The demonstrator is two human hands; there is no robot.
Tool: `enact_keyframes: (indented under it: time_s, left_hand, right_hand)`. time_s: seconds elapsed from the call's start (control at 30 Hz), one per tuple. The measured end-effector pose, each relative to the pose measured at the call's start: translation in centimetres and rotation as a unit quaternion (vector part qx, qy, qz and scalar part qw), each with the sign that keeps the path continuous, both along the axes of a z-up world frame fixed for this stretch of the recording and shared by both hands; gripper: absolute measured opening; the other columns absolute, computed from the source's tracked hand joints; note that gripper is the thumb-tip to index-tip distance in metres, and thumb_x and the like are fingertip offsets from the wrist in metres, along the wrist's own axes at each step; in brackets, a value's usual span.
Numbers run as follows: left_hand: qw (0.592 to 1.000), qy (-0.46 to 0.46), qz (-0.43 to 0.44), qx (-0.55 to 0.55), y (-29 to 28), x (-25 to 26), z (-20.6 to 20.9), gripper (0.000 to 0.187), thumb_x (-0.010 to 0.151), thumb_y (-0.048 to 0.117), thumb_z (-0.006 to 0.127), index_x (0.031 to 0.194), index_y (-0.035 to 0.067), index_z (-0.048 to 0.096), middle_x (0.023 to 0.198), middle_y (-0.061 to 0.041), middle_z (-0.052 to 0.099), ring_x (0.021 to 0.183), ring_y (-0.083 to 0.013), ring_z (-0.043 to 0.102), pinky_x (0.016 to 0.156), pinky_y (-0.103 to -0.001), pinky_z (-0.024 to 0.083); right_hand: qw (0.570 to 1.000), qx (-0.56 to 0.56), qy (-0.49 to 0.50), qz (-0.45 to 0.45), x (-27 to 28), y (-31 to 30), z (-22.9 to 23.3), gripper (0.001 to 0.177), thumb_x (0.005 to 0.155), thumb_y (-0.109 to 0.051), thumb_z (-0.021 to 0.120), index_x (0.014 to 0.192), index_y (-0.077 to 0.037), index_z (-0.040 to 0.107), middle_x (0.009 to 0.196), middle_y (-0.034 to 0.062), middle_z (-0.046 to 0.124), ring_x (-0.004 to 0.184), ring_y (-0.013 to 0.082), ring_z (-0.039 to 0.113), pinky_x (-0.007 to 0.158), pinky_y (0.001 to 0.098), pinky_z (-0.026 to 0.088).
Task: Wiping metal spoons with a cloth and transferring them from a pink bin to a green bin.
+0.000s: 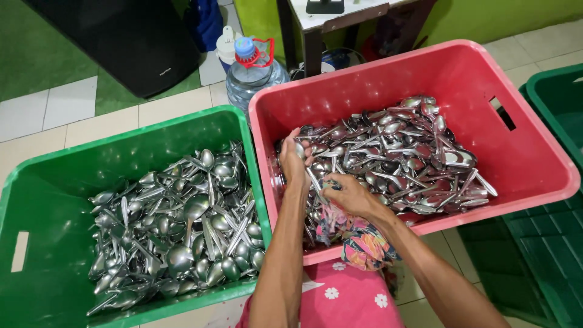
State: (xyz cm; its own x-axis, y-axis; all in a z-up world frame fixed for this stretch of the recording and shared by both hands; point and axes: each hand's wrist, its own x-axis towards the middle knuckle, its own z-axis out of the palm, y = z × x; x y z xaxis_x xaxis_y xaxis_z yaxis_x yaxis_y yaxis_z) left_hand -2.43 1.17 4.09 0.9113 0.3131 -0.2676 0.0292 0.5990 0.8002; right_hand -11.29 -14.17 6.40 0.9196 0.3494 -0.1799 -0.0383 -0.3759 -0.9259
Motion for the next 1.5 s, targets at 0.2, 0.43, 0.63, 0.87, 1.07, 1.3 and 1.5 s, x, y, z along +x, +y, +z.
enact_keyframes:
  time_s: [0.2, 0.43, 0.63, 0.87, 1.07, 1.3, 1.5]
  left_hand:
    - [0.973, -0.007, -0.013, -0.231, 1.7, 1.7, -3.0, 0.041, 0.101, 0.019, 0.049, 0.139, 0.006, 0.056, 0.074, -0.002, 0.047, 0.061, -0.0102, 0.051, 0.05, -0.014, 0.044]
    - [0.995, 0.015, 0.04, -0.086, -0.5, 1.2, -3.5, 0.026, 0.101, 0.007, 0.059, 0.123, -0.007, 0.054, 0.103, -0.018, 0.051, 0.089, -0.0306, 0.07, 0.081, -0.048, 0.069]
    - [0.974, 0.044, 0.031, 0.22, -2.2, -0.5, 2.1, 0.015, 0.098, 0.022, 0.06, 0.107, 0.011, 0.06, 0.092, -0.013, 0.07, 0.076, -0.0225, 0.068, 0.063, -0.038, 0.055]
    - [0.843, -0.224, 0.095, 0.48, 8.7, -2.9, 14.4, 0.018, 0.107, 0.02, 0.05, 0.102, 0.008, 0.062, 0.08, -0.013, 0.076, 0.057, -0.0161, 0.071, 0.044, -0.02, 0.053]
    - [0.584, -0.102, 0.061, 0.803, 12.3, -4.6, 13.7, 0.05, 0.099, 0.012, 0.068, 0.142, -0.004, 0.05, 0.127, -0.029, 0.059, 0.122, -0.0473, 0.052, 0.104, -0.065, 0.037]
    - [0.47, -0.143, -0.184, 0.851, 2.0, -0.1, -8.2, 0.012, 0.087, 0.018, 0.065, 0.093, 0.016, 0.074, 0.087, -0.008, 0.071, 0.08, -0.0325, 0.074, 0.067, -0.049, 0.061]
    - [0.414, 0.023, -0.326, 0.85, -0.1, 4.5, -21.9, 0.022, 0.088, 0.013, 0.058, 0.081, 0.013, 0.079, 0.08, -0.014, 0.076, 0.084, -0.0346, 0.077, 0.062, -0.052, 0.06]
  right_hand:
    - [0.996, -0.071, -0.007, -0.058, 2.7, -0.7, -5.2, 0.024, 0.085, -0.034, 0.072, 0.1, -0.015, 0.077, 0.094, 0.0185, 0.076, 0.096, 0.0369, 0.072, 0.085, 0.0487, 0.054]
    - [0.96, -0.044, -0.165, -0.221, 2.2, -0.2, 1.5, 0.048, 0.106, -0.023, 0.042, 0.15, -0.003, 0.043, 0.119, 0.0268, 0.056, 0.105, 0.0409, 0.059, 0.095, 0.058, 0.047]
    - [0.959, -0.06, -0.275, -0.031, 1.7, 0.7, 0.1, 0.054, 0.103, -0.009, 0.052, 0.154, 0.003, 0.04, 0.111, 0.0296, 0.057, 0.1, 0.0454, 0.061, 0.087, 0.0562, 0.052]
    - [0.954, -0.093, -0.254, -0.133, 2.6, -0.7, -1.3, 0.036, 0.1, -0.013, 0.059, 0.133, 0.001, 0.06, 0.109, 0.0272, 0.065, 0.099, 0.0451, 0.067, 0.088, 0.0549, 0.051]
    - [0.951, -0.081, -0.233, -0.187, 1.5, -0.3, 0.2, 0.033, 0.099, -0.011, 0.059, 0.13, 0.002, 0.062, 0.107, 0.0261, 0.066, 0.097, 0.0422, 0.069, 0.086, 0.0525, 0.052]
    - [0.933, -0.076, -0.275, -0.219, 2.4, -0.8, -0.7, 0.033, 0.098, -0.009, 0.059, 0.128, 0.004, 0.062, 0.107, 0.0256, 0.066, 0.098, 0.0447, 0.067, 0.087, 0.0534, 0.051]
    - [0.914, -0.063, -0.308, -0.255, 3.0, -1.3, -2.8, 0.031, 0.096, -0.008, 0.06, 0.125, 0.001, 0.064, 0.112, 0.0274, 0.067, 0.104, 0.0484, 0.066, 0.092, 0.0539, 0.05]
